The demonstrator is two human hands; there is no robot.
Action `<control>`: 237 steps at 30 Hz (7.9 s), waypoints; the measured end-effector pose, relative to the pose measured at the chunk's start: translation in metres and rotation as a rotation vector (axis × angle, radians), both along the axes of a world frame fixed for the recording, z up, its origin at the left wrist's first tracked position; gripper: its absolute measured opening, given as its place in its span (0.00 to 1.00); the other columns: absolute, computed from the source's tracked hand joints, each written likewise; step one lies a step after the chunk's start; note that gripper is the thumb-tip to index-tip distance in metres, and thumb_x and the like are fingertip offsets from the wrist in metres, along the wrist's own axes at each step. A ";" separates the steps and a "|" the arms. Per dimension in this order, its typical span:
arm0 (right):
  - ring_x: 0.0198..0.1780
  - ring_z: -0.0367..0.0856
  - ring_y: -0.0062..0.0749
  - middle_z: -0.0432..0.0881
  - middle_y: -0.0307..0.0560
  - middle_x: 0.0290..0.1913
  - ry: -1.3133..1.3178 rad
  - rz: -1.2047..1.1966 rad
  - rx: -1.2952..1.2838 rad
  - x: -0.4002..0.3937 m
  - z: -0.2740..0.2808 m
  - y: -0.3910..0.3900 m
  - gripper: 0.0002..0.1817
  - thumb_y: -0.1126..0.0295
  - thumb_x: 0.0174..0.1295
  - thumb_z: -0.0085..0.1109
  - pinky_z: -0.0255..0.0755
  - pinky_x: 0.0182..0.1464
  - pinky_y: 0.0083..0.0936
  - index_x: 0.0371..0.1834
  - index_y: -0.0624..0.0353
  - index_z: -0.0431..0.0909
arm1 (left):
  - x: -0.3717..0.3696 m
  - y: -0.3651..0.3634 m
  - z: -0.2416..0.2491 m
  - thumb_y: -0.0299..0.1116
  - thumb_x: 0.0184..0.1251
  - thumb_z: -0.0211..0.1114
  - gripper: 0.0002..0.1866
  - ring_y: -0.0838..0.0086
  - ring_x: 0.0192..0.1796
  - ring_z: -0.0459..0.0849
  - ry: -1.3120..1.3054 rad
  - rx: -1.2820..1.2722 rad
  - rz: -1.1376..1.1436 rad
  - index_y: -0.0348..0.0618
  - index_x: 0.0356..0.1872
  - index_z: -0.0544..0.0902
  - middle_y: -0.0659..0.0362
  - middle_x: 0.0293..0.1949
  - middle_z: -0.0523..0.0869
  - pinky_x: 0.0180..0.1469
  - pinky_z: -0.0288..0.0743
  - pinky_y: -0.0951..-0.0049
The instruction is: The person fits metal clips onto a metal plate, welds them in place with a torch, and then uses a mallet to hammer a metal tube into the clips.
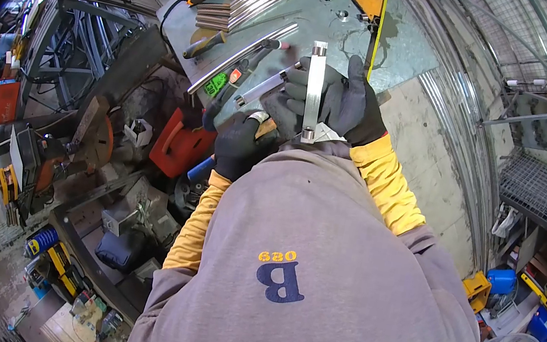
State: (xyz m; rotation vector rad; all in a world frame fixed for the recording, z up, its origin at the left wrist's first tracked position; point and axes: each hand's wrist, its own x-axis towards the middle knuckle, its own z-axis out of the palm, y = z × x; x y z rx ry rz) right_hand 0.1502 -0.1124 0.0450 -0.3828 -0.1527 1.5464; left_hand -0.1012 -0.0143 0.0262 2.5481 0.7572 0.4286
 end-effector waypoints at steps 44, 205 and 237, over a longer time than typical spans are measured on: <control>0.70 0.81 0.53 0.78 0.61 0.73 0.153 0.098 0.201 0.024 -0.001 0.022 0.54 0.24 0.70 0.51 0.72 0.75 0.54 0.83 0.61 0.63 | 0.000 0.007 0.000 0.55 0.61 0.75 0.28 0.53 0.50 0.88 -0.025 0.178 -0.026 0.43 0.53 0.89 0.52 0.47 0.89 0.50 0.82 0.54; 0.41 0.91 0.47 0.92 0.50 0.39 -1.963 0.517 -0.173 -0.045 0.102 -0.035 0.30 0.39 0.62 0.73 0.82 0.45 0.37 0.54 0.52 0.91 | -0.100 0.059 0.169 0.33 0.65 0.79 0.17 0.61 0.34 0.92 0.397 -0.441 -0.053 0.41 0.54 0.92 0.47 0.36 0.92 0.39 0.83 0.67; 0.40 0.91 0.47 0.92 0.50 0.38 -1.956 0.501 -0.223 -0.047 0.105 -0.034 0.29 0.40 0.60 0.76 0.82 0.45 0.37 0.50 0.54 0.92 | -0.097 0.060 0.169 0.32 0.65 0.80 0.18 0.59 0.36 0.93 0.357 -0.454 -0.071 0.42 0.55 0.91 0.46 0.38 0.92 0.42 0.84 0.67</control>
